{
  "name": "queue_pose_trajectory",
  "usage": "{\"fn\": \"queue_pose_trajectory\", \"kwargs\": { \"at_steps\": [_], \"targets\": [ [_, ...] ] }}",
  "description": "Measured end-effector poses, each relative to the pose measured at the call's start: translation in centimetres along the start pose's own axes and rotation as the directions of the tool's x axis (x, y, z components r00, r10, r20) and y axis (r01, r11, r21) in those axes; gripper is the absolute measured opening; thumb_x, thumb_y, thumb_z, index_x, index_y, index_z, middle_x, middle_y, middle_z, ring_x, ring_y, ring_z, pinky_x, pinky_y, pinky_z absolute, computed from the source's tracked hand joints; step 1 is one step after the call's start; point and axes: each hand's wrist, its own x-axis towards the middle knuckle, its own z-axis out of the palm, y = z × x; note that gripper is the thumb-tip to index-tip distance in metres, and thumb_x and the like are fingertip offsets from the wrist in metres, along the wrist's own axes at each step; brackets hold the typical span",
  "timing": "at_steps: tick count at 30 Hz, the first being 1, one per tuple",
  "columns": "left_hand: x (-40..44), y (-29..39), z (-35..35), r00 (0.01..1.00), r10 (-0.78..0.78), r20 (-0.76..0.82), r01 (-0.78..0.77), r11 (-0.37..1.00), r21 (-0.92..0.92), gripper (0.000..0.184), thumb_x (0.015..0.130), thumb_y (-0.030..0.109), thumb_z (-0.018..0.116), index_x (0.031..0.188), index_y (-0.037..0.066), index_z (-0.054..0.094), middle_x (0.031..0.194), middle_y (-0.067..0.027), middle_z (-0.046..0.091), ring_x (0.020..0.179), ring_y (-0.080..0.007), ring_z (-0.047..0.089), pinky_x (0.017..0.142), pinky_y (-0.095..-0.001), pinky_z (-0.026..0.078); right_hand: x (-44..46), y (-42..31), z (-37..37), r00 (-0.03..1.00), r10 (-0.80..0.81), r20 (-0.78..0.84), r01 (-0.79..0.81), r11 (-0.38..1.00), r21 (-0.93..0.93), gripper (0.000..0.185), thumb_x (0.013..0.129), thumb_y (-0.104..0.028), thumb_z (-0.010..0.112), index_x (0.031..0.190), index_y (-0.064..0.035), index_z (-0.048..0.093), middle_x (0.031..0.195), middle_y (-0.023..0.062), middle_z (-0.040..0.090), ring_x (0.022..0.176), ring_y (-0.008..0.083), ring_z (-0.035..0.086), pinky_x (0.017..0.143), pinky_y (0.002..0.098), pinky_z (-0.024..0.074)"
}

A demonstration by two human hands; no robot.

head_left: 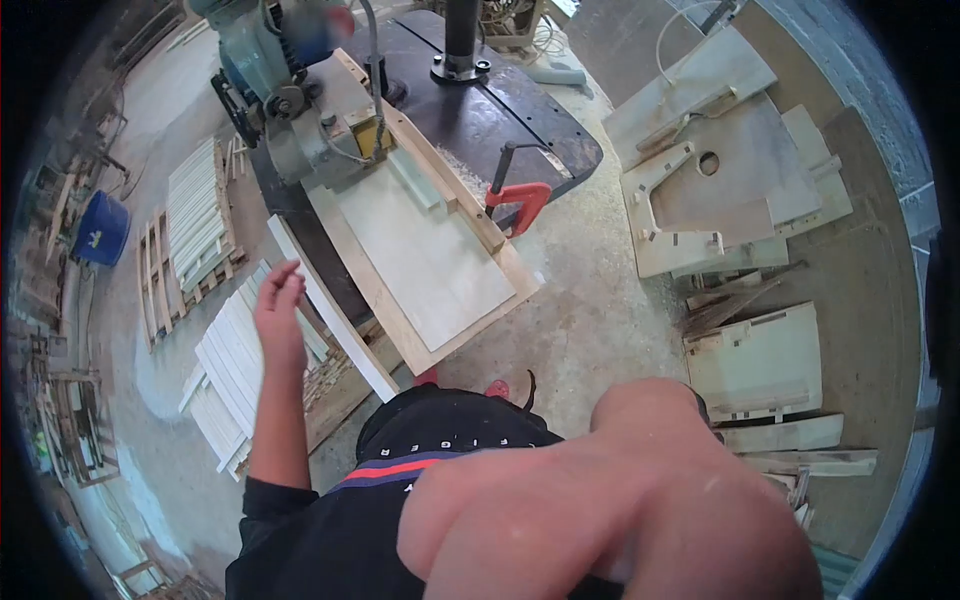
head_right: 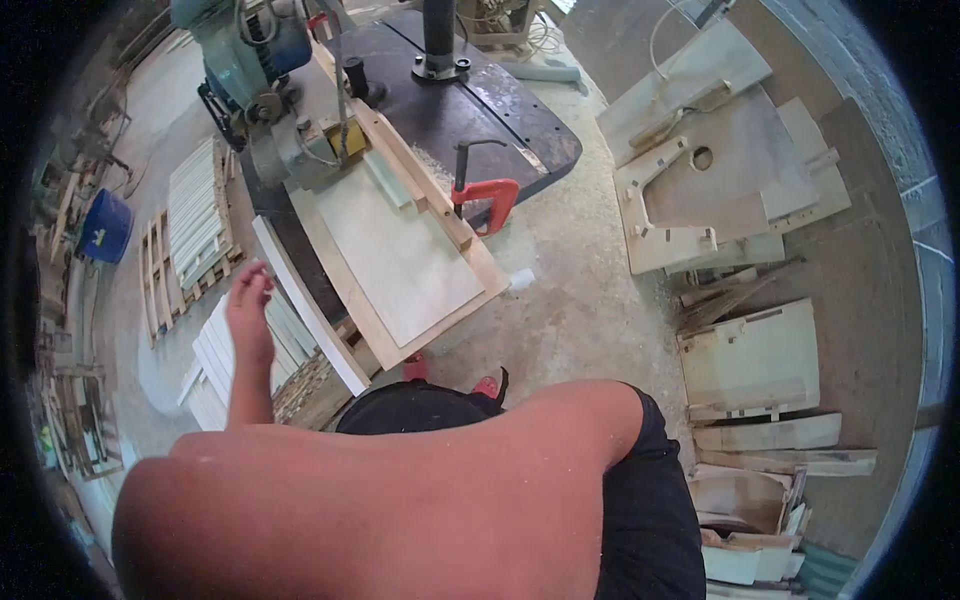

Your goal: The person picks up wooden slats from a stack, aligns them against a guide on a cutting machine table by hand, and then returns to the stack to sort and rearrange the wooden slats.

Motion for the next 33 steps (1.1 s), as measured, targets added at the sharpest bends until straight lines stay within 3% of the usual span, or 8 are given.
{"fn": "queue_pose_trajectory", "kwargs": {
  "at_steps": [2,4,5,6,9,12,22,33],
  "targets": [
    [-1.1,7.1,1.1,0.899,0.296,0.322,-0.195,0.931,-0.310,0.026,0.087,0.013,0.049,0.108,0.000,0.059,0.094,-0.0066,0.058,0.088,-0.0142,0.053,0.082,-0.0279,0.041,-0.1,-0.3,0.1,1.000,0.022,-0.005,-0.022,0.999,-0.036,0.013,0.084,-0.015,0.050,0.094,-0.0079,0.052,0.090,0.0089,0.055,0.074,0.0200,0.056,0.067,0.0349,0.0435],
    [-3.5,14.8,3.2,0.628,0.619,0.472,-0.474,0.785,-0.399,0.032,0.087,0.031,0.050,0.096,0.001,0.059,0.094,-0.0126,0.054,0.087,-0.0219,0.051,0.077,-0.0323,0.041,0.2,-0.5,0.3,1.000,0.030,-0.002,-0.030,0.998,-0.062,0.013,0.084,-0.016,0.050,0.095,-0.0082,0.052,0.090,0.0087,0.055,0.074,0.0200,0.056,0.067,0.0350,0.0434],
    [-4.9,17.0,4.5,0.523,0.740,0.424,-0.537,0.672,-0.510,0.035,0.086,0.038,0.052,0.087,0.004,0.057,0.086,-0.0093,0.051,0.080,-0.0214,0.049,0.069,-0.0330,0.039,0.3,-0.6,0.4,1.000,0.029,0.002,-0.029,0.997,-0.074,0.014,0.084,-0.017,0.050,0.095,-0.0083,0.052,0.090,0.0086,0.055,0.074,0.0200,0.055,0.068,0.0351,0.0433],
    [-6.4,19.1,6.7,0.481,0.812,0.330,-0.459,0.555,-0.694,0.025,0.084,0.031,0.057,0.076,0.008,0.051,0.078,-0.0052,0.048,0.073,-0.0197,0.045,0.062,-0.0312,0.037,0.5,-0.7,0.2,1.000,0.023,0.006,-0.023,0.996,-0.088,0.014,0.084,-0.017,0.050,0.095,-0.0085,0.052,0.091,0.0086,0.055,0.074,0.0200,0.055,0.068,0.0351,0.0432],
    [-15.2,18.3,1.4,0.469,0.819,0.331,-0.474,0.550,-0.688,0.023,0.083,0.029,0.057,0.075,0.009,0.051,0.077,-0.0044,0.047,0.073,-0.0192,0.044,0.063,-0.0313,0.037,0.8,-1.0,0.1,1.000,0.009,0.013,-0.008,0.992,-0.125,0.015,0.085,-0.018,0.049,0.097,-0.0090,0.051,0.091,0.0083,0.055,0.075,0.0199,0.055,0.068,0.0353,0.0430],
    [-16.6,19.7,4.6,0.458,0.824,0.334,-0.471,0.543,-0.695,0.019,0.081,0.026,0.057,0.074,0.010,0.050,0.077,-0.0033,0.046,0.074,-0.0184,0.044,0.064,-0.0316,0.036,0.9,-1.5,-0.1,1.000,0.013,0.015,-0.010,0.984,-0.178,0.017,0.085,-0.020,0.049,0.098,-0.0095,0.051,0.092,0.0081,0.055,0.075,0.0199,0.055,0.068,0.0354,0.0428],
    [-12.4,21.0,5.3,0.421,0.829,0.368,-0.533,0.554,-0.639,0.011,0.073,0.017,0.058,0.071,0.014,0.047,0.075,0.0004,0.042,0.077,-0.0158,0.041,0.068,-0.0325,0.033,1.3,-1.9,0.2,0.999,-0.028,0.018,0.031,0.966,-0.256,0.021,0.086,-0.024,0.047,0.102,-0.0112,0.049,0.093,0.0074,0.054,0.076,0.0197,0.054,0.069,0.0358,0.0420],
    [-10.1,23.1,8.1,0.365,0.846,0.388,-0.573,0.532,-0.623,0.019,0.065,0.007,0.059,0.068,0.019,0.044,0.073,0.0045,0.037,0.080,-0.0130,0.037,0.073,-0.0335,0.031,1.2,-2.8,-1.3,0.998,-0.056,0.026,0.062,0.916,-0.395,0.025,0.087,-0.028,0.045,0.107,-0.0130,0.048,0.095,0.0066,0.053,0.077,0.0195,0.053,0.070,0.0363,0.0411]
  ]
}}
